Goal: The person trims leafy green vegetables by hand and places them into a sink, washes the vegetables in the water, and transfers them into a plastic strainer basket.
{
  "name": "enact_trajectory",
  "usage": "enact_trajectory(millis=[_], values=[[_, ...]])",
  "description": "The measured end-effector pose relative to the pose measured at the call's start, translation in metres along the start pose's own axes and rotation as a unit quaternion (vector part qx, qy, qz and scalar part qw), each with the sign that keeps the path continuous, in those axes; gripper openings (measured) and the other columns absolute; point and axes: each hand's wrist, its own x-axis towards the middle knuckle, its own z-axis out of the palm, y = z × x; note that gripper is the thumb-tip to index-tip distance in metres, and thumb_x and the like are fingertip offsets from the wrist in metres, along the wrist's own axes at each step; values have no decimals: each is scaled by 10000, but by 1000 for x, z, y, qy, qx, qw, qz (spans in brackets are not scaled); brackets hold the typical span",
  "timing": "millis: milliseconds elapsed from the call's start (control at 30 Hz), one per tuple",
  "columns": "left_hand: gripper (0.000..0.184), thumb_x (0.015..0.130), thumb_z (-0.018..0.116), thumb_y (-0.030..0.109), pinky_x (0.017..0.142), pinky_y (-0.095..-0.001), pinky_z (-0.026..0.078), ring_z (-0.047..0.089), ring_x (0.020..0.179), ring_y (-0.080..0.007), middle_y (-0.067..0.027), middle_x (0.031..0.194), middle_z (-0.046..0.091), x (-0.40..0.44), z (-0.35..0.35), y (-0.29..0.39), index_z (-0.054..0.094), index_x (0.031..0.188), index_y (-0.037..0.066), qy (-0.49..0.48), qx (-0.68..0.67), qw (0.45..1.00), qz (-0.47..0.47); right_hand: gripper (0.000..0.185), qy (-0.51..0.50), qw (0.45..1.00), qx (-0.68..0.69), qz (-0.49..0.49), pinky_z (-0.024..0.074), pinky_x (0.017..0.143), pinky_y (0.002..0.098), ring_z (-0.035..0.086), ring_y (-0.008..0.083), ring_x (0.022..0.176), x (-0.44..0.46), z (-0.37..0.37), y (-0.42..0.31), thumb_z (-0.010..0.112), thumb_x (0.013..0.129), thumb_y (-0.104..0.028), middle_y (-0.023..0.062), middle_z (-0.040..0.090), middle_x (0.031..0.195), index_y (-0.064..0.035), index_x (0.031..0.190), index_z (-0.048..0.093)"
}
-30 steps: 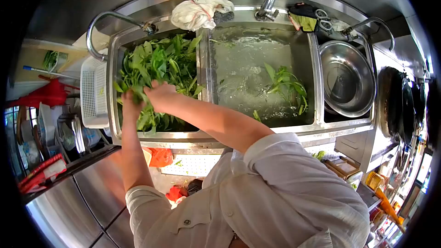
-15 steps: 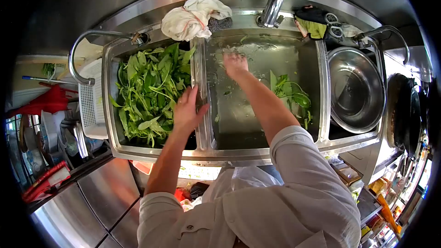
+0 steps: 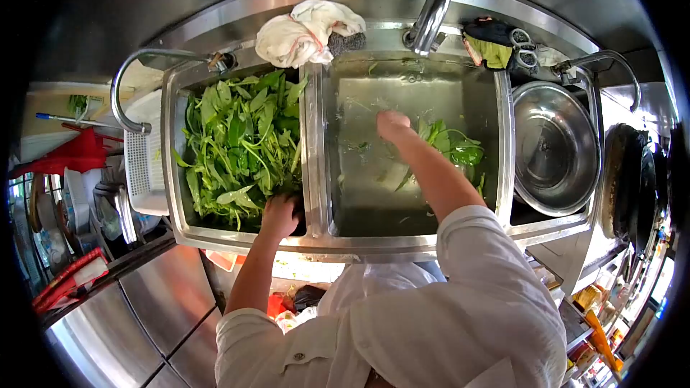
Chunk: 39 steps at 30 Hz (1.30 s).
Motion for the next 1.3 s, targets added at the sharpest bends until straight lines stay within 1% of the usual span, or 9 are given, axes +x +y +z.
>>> enact_trajectory(millis=[200,333,500,533,633,833,900,1033,1300], values=[[234,748,566,115,781,-358,432,530,913,-307,-129,997,562,9,-34,25,561,972,46,147,-242,956,-74,118,265,957,20,-113,510,543,318,633,242,678,-112,-75,-47,482,760,-103,106,628,740,-71,782,593],[173,759,555,74,760,-326,438,548,874,-281,-116,944,578,14,-39,38,573,927,40,199,-279,937,-70,286,370,878,94,-290,491,613,353,592,274,737,-150,-79,-127,452,822,-259,126,575,828,-30,986,497],[156,723,559,-33,664,-297,461,577,741,-234,-130,804,574,15,-51,77,577,870,17,240,-370,896,-41,404,255,940,93,-206,478,696,363,575,265,871,-123,-55,-73,463,824,-378,136,576,985,-91,1106,506],[130,720,561,-22,646,-300,463,574,710,-242,-123,792,574,20,-51,88,577,843,18,219,-362,905,-39,233,274,946,85,-149,488,565,378,606,244,718,-131,-67,-36,439,812,-264,86,609,790,-95,868,589],[157,701,596,62,703,-329,457,566,798,-285,-113,829,579,57,-39,124,568,852,32,202,-341,917,53,587,246,967,-47,47,485,725,367,559,230,936,-87,-37,97,550,759,-469,146,549,1044,-140,1220,396],[859,605,734,283,913,-489,345,324,1175,-398,-153,1355,215,166,-13,213,251,1313,221,101,-160,981,44,1057,28,993,106,-37,384,907,379,439,384,1095,-108,5,158,732,521,-515,228,358,1267,-62,1326,217],[935,593,748,330,958,-508,287,226,1234,-400,-117,1408,85,185,-2,233,180,1335,299,-6,-70,996,61,1005,23,999,18,-31,395,897,389,445,370,1096,-127,21,138,723,562,-480,216,323,1298,-73,1328,216],[688,673,684,221,930,-391,362,391,1162,-317,-160,1285,372,208,72,220,356,1277,248,-180,-32,983,12,844,-69,996,-53,22,407,878,412,394,324,1163,-118,58,132,667,661,-367,220,303,1308,-109,1334,226],[354,711,575,79,649,-366,460,584,758,-259,-178,869,595,189,66,193,521,1059,49,-100,-328,925,-166,335,38,996,7,83,491,682,371,596,295,850,-112,21,114,518,751,-77,101,544,1046,-138,1078,487]])
